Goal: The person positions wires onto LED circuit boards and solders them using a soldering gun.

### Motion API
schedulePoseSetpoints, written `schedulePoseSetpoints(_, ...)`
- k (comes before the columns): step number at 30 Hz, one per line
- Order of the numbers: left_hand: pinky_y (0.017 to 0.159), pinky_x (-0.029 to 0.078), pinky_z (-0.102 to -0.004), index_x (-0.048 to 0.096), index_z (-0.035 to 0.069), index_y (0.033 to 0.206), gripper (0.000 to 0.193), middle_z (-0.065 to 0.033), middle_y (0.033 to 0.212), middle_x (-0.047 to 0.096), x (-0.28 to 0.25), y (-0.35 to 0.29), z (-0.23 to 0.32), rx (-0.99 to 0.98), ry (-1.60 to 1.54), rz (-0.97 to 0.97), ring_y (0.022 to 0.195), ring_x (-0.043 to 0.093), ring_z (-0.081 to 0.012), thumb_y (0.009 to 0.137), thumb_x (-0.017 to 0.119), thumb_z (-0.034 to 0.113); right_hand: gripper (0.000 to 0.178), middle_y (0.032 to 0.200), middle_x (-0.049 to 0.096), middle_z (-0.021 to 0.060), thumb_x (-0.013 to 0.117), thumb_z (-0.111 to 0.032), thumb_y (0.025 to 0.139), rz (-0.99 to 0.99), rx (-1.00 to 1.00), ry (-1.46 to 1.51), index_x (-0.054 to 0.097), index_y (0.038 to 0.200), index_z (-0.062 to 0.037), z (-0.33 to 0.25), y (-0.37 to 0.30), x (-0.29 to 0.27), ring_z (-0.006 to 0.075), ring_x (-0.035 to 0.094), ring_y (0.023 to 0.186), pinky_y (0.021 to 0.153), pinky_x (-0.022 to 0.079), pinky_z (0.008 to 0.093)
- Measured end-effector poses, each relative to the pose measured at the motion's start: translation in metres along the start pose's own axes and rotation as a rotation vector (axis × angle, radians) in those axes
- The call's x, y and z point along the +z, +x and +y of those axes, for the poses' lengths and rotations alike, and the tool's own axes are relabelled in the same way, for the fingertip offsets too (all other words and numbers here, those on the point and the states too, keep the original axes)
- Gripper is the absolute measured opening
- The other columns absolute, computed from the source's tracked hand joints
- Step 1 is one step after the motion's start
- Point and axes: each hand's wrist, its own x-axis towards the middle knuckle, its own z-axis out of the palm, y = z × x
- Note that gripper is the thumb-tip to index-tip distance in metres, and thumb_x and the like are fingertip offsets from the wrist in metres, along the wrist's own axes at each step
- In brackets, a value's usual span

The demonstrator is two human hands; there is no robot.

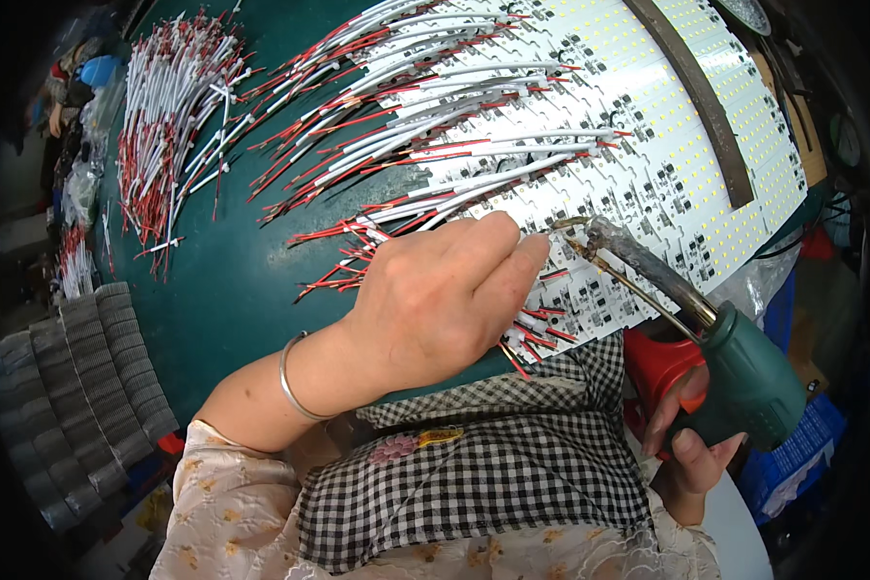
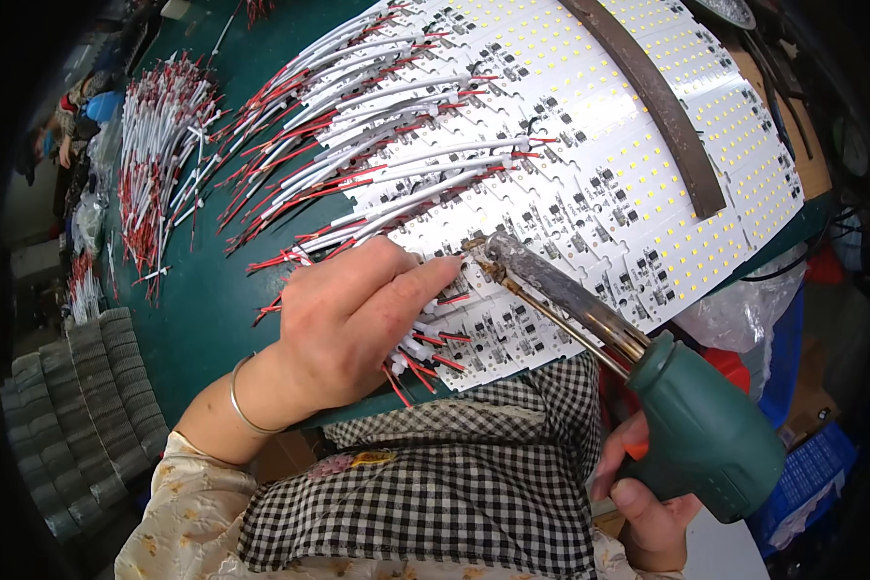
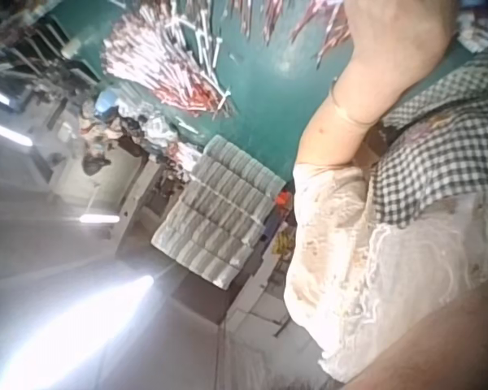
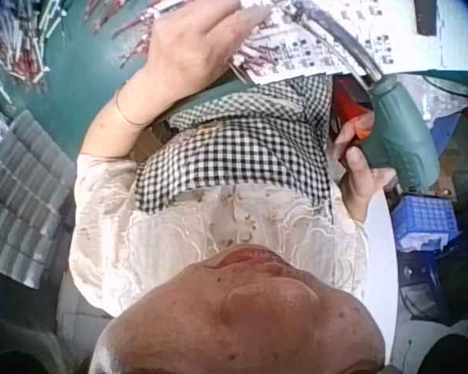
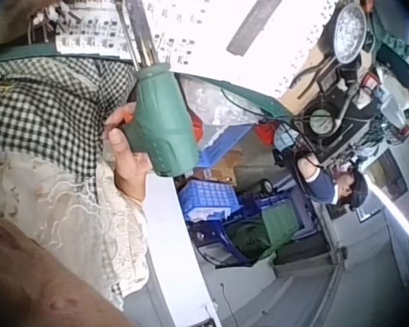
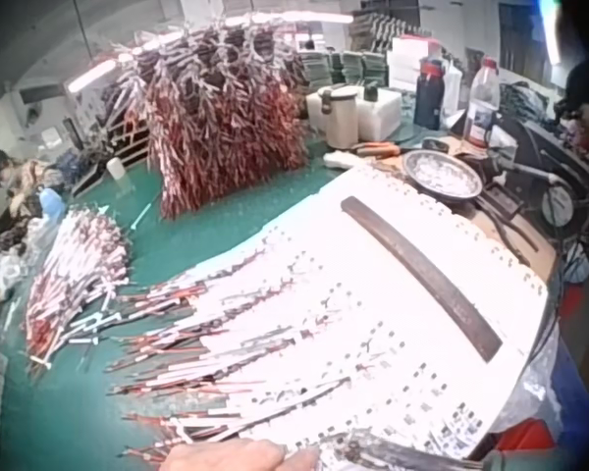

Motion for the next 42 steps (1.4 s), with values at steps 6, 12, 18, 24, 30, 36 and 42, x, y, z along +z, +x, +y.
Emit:
schedulePoseSetpoints(6, 0.042, 0.04, -0.0303, 0.065, -0.002, 0.096, 0.027, -0.0052, 0.07, 0.043, 0.001, -0.001, -0.002, 0.007, -0.021, 0.02, 0.054, 0.05, -0.0158, 0.069, 0.064, 0.003, 0.046, 0.072, 0.056, 0.016, 0.073, -0.02, 0.077, 0.0, 0.06, -0.038, 0.046, 0.102, 0.0075, -0.003, 0.004, 0.006, 0.0166, 0.053, 0.044, 0.038, 0.044, 0.0231)
schedulePoseSetpoints(12, 0.042, 0.04, -0.0303, 0.065, -0.003, 0.097, 0.029, -0.0053, 0.071, 0.045, 0.001, -0.001, -0.002, 0.009, -0.018, 0.008, 0.054, 0.05, -0.0161, 0.069, 0.065, 0.002, 0.045, 0.073, 0.056, 0.0162, 0.074, -0.02, 0.077, 0.021, 0.029, -0.065, 0.046, 0.1, 0.0072, 0.003, 0.001, 0.003, 0.0171, 0.055, 0.046, 0.039, 0.044, 0.0231)
schedulePoseSetpoints(18, 0.042, 0.04, -0.0301, 0.065, -0.004, 0.097, 0.029, -0.0053, 0.071, 0.045, 0.001, -0.001, -0.002, 0.017, -0.031, 0.026, 0.054, 0.051, -0.0164, 0.069, 0.065, 0.002, 0.058, 0.072, 0.054, 0.0153, 0.07, -0.017, 0.081, -0.071, -0.071, 0.097, 0.036, 0.119, 0.0115, -0.004, 0.004, -0.012, 0.0194, 0.057, 0.047, 0.04, 0.05, 0.0271)
schedulePoseSetpoints(24, 0.041, 0.04, -0.0299, 0.065, -0.003, 0.097, 0.029, -0.0054, 0.07, 0.046, 0.0, -0.001, -0.002, 0.021, -0.002, 0.003, 0.053, 0.05, -0.0164, 0.069, 0.065, 0.002, 0.067, 0.07, 0.059, 0.0177, 0.072, -0.019, 0.075, -0.015, -0.026, 0.109, 0.04, 0.123, 0.0152, -0.007, 0.0, -0.017, 0.019, 0.055, 0.047, 0.042, 0.047, 0.0254)
schedulePoseSetpoints(30, 0.041, 0.042, -0.0302, 0.065, -0.001, 0.099, 0.03, -0.0054, 0.072, 0.049, 0.002, 0.0, -0.008, 0.021, -0.049, 0.032, 0.054, 0.053, -0.0169, 0.069, 0.063, 0.003, 0.066, 0.068, 0.056, 0.0148, 0.072, -0.022, 0.08, -0.054, -0.076, -0.021, 0.036, 0.122, 0.0142, -0.003, -0.004, -0.026, 0.0164, 0.052, 0.041, 0.036, 0.044, 0.0239)
schedulePoseSetpoints(36, 0.042, 0.042, -0.031, 0.065, 0.0, 0.097, 0.028, -0.0052, 0.07, 0.05, 0.005, 0.0, -0.016, 0.092, -0.167, 0.004, 0.054, 0.053, -0.0184, 0.069, 0.063, 0.004, 0.066, 0.068, 0.057, 0.0151, 0.074, -0.023, 0.079, -0.04, -0.047, 0.002, 0.038, 0.121, 0.0143, -0.005, -0.013, -0.029, 0.0161, 0.051, 0.041, 0.036, 0.043, 0.0235)
schedulePoseSetpoints(42, 0.047, 0.046, -0.0277, 0.071, 0.0, 0.098, 0.03, -0.0077, 0.071, 0.062, 0.0, -0.001, -0.012, 0.1, -0.084, -0.059, 0.057, 0.06, -0.0179, 0.071, 0.061, 0.011, 0.061, 0.073, 0.058, 0.0178, 0.074, -0.022, 0.079, 0.004, -0.02, -0.023, 0.041, 0.115, 0.0132, 0.0, -0.02, -0.015, 0.0163, 0.051, 0.041, 0.036, 0.043, 0.023)
